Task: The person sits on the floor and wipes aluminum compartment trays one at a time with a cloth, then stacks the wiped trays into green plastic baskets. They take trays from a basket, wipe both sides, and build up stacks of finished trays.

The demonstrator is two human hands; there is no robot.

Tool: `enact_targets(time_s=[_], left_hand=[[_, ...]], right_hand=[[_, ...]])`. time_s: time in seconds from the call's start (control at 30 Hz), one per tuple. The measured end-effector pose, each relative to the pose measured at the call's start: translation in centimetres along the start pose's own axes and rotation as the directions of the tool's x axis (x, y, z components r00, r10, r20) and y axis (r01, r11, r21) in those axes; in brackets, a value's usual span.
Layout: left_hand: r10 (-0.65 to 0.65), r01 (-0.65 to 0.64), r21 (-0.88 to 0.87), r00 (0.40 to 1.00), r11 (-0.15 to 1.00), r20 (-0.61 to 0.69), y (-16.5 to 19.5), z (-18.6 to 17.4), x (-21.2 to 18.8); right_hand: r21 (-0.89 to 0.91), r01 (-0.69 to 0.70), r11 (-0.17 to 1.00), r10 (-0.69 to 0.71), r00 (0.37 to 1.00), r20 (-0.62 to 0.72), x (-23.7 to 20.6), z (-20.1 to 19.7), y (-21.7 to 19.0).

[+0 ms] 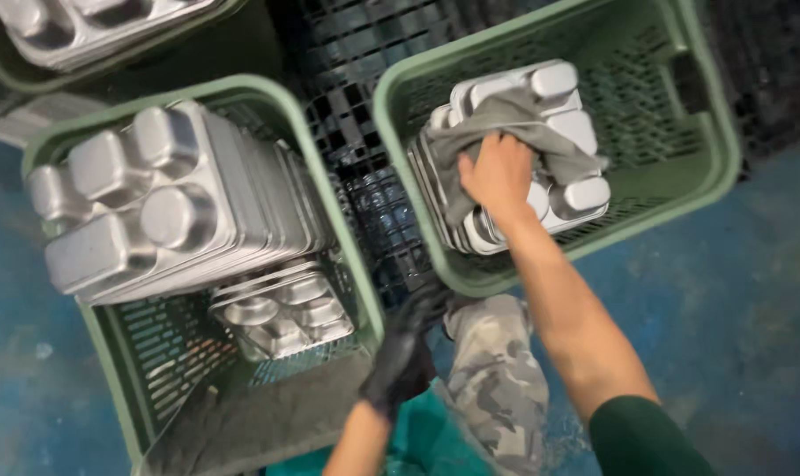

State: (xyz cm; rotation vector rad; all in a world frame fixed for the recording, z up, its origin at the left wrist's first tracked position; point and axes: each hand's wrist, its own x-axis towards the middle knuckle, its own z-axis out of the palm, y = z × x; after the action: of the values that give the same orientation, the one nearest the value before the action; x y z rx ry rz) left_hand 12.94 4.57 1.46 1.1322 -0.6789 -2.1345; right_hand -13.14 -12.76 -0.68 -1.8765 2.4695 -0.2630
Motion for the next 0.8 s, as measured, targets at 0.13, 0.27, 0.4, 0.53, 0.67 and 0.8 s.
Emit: enact_targets(time_s=[0.13, 0.27, 0.4, 0.53, 0.67, 0.8], left_hand=[[0.177, -0.116, 0.391, 0.977, 0.913, -0.122, 7.9, -10.7, -7.1], [0.370, -0.096, 0.632, 0.873, 0.769, -0.317, 11.5, -18.3, -10.7], [0.360, 0.278, 0.822, 0.796, 0.496, -0.487, 11.5, -25.1, -11.0], [0.724, 0.057, 0.991, 0.688, -0.123, 0.050, 10.8, -29.0, -8.1], [0.422, 0.149, 0.972, 0.905, -0.181, -0.060, 9.2, -31.2, -6.0], [0.580, -0.028, 0.962, 0.793, -0.271, 0.186, 7.4, -30.7, -6.2]], right_hand=[[0.001, -0.078, 0.997, 0.077, 0.980, 0.181, 0.5, 1.4, -4.9], [-0.149, -0.243, 0.959, 0.277, 0.919, 0.281, 0.4, 2.1, -6.3], [-0.143, -0.216, 0.966, 0.237, 0.959, 0.157, 5.8, 5.9, -7.6], [-0.061, -0.151, 0.987, 0.159, 0.976, 0.147, 7.1, 5.7, -9.3], [0.994, -0.031, 0.107, 0.017, 0.999, 0.029, 7.0, -1.1, -7.7], [0.909, -0.191, -0.371, -0.079, 0.982, 0.173, -2.6, -14.4, -1.6]])
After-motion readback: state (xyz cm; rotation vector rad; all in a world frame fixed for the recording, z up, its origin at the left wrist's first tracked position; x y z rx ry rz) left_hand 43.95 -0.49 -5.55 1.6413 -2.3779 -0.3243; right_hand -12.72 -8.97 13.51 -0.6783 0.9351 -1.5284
